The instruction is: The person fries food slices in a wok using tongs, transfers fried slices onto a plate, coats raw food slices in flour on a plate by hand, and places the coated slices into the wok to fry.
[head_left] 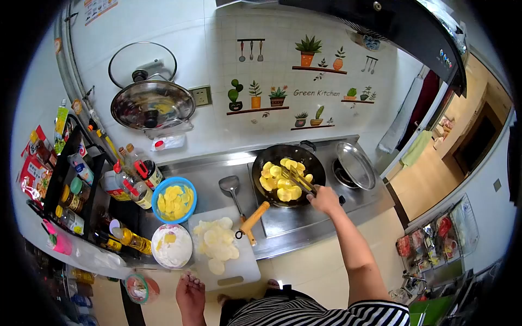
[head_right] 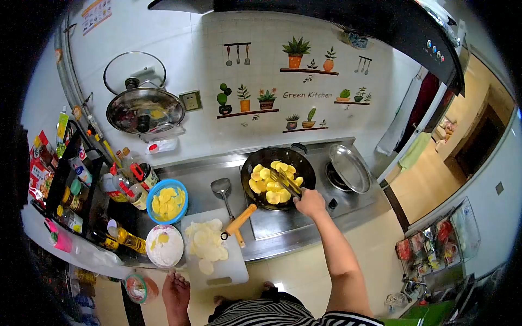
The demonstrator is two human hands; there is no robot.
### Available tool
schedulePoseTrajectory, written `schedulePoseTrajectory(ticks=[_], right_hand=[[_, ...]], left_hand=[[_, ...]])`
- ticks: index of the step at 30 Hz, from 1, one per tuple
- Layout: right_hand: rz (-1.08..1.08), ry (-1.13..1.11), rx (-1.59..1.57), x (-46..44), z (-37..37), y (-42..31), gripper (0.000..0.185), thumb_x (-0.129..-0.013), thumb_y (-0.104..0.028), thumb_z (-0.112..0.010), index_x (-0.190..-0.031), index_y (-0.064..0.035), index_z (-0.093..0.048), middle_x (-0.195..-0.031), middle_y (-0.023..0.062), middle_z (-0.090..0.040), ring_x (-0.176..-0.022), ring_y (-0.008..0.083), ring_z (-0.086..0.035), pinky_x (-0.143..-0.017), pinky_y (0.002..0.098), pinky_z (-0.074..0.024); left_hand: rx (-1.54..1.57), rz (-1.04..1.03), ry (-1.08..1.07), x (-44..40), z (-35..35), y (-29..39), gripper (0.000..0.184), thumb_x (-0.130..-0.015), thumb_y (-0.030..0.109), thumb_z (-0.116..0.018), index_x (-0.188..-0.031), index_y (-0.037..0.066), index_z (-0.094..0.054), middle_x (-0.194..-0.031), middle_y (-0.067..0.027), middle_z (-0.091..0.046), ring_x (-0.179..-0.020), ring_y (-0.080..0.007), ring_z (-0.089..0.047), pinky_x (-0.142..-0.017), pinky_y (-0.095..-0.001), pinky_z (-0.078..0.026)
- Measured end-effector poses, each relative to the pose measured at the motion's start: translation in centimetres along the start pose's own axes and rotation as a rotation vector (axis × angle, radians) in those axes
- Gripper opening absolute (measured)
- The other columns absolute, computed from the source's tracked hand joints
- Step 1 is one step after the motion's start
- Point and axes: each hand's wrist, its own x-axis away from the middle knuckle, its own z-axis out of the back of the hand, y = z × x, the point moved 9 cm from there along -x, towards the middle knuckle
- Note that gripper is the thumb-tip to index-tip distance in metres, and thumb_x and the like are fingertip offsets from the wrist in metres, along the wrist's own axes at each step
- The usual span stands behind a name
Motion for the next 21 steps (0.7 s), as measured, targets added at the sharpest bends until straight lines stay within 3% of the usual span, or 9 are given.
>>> schedulePoseTrajectory(ticks=[7, 11, 16, 21], right_hand=[[-0.054, 0.009, 0.139, 2.8, -1.4, -2.1, 0.04, -0.073, -0.036, -0.065, -0.101, -0.0085, -0.062, -0.092, 0.0187, -0.064, -0.091, 0.0341, -0.06, -0.079, 0.0424, -0.0478], [-0.094, 0.038, 0.107, 3.1, -1.3, -2.5, 0.04, -0.073, -0.036, -0.063, -0.103, -0.0097, -0.062, -0.093, 0.0182, -0.064, -0.09, 0.0338, -0.061, -0.079, 0.043, -0.0485], [-0.204, 0.15, 0.102, -0.6, 0.2, -3.2, 0.035, -0.072, -0.031, -0.06, -0.098, -0.0077, -0.065, -0.095, 0.0189, -0.064, -0.09, 0.0336, -0.061, -0.078, 0.0416, -0.0499], [-0.291, 0.156, 0.036, -4.0, -0.1, -3.3, 0.031, -0.073, -0.027, -0.059, -0.096, -0.006, -0.065, -0.1, 0.0163, -0.064, -0.093, 0.0312, -0.062, -0.078, 0.0391, -0.0507]], left_hand=[[-0.076, 0.025, -0.099, -4.3, 1.5, 6.1, 0.02, -0.088, 0.02, -0.054, -0.102, 0.007, -0.056, -0.079, 0.0025, -0.056, -0.07, -0.0101, -0.053, -0.063, -0.025, -0.044], [-0.094, 0.07, -0.046, -6.1, 3.5, 8.8, 0.02, -0.087, 0.019, -0.055, -0.103, 0.007, -0.056, -0.077, 0.0024, -0.055, -0.069, -0.01, -0.052, -0.063, -0.0245, -0.044], [-0.059, 0.082, -0.137, -5.8, 3.0, 9.5, 0.02, -0.087, 0.019, -0.056, -0.102, 0.007, -0.056, -0.075, 0.0027, -0.054, -0.067, -0.0097, -0.051, -0.061, -0.0242, -0.043], [-0.134, 0.062, -0.016, -4.3, 3.7, 9.1, 0.018, -0.087, 0.021, -0.055, -0.1, 0.008, -0.056, -0.075, 0.0021, -0.054, -0.067, -0.0101, -0.051, -0.061, -0.0245, -0.042]])
